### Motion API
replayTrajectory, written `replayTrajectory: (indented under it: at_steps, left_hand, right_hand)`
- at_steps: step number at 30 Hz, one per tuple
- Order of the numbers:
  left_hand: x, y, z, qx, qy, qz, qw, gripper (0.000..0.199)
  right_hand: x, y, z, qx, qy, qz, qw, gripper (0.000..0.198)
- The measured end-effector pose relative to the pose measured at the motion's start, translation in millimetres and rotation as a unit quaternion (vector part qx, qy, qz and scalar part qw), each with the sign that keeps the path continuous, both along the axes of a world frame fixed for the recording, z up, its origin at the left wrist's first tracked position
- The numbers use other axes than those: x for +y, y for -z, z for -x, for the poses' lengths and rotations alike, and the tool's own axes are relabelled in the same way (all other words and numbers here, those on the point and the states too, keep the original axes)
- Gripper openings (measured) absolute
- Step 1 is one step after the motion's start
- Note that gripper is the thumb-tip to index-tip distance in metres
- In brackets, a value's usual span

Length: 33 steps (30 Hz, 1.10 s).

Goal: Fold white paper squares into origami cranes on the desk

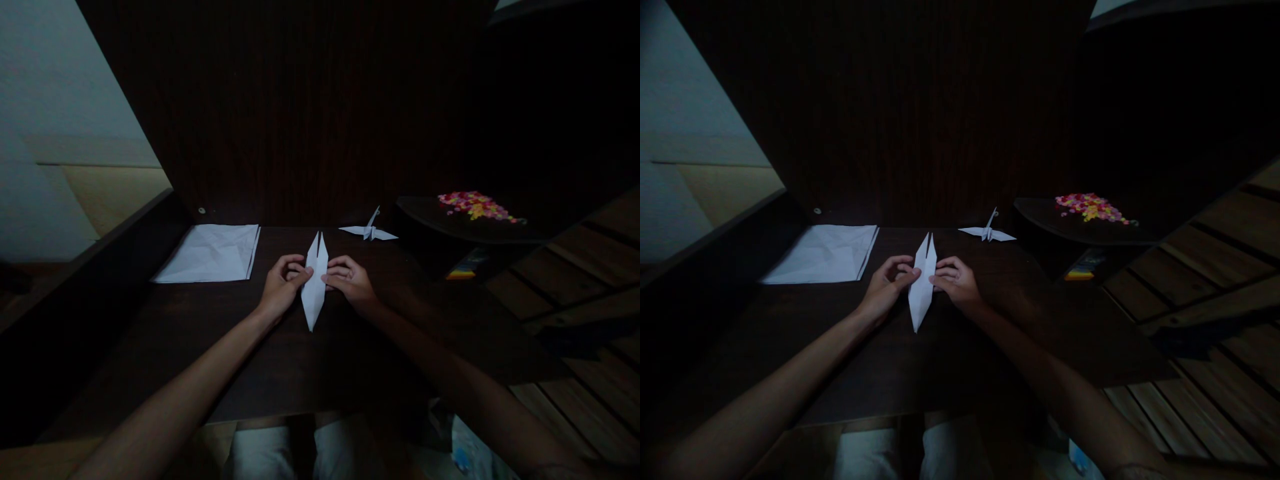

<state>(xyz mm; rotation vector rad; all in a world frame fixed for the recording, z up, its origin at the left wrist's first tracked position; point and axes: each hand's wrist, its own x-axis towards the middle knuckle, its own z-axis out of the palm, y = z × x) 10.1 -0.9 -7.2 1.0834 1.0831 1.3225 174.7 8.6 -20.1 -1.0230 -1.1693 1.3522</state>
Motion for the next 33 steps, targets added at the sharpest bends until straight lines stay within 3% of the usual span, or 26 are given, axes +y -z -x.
replayTrajectory:
  at_steps: [4, 9, 17, 26, 33]
  left_hand:
    - [0.6, 0.2, 0.3, -0.036, 0.006, 0.028, 0.999, 0.043]
    - [0.0, -1.0, 0.4, -0.023, 0.041, 0.037, 0.998, 0.033]
    - [-0.8, -0.5, 0.6, 0.005, 0.033, 0.027, 0.999, 0.032]
    - [-0.8, -3.9, 1.1, -0.01, -0.024, 0.03, 0.999, 0.054]
    - [-3.1, -5.4, 0.1, -0.035, 0.074, 0.075, 0.994, 0.035]
  right_hand:
    - [0.9, -0.1, -0.7, 0.0, -0.001, -0.003, 1.0, 0.042]
    - [0.7, -1.0, -1.3, 0.001, 0.001, 0.001, 1.0, 0.041]
    - [0.3, -1.6, -1.2, -0.003, 0.008, 0.023, 1.0, 0.043]
    - [0.8, -5.3, 0.6, -0.038, 0.004, 0.048, 0.998, 0.029]
    - [-1.0, -4.5, -0.7, -0.045, -0.021, 0.023, 0.998, 0.024]
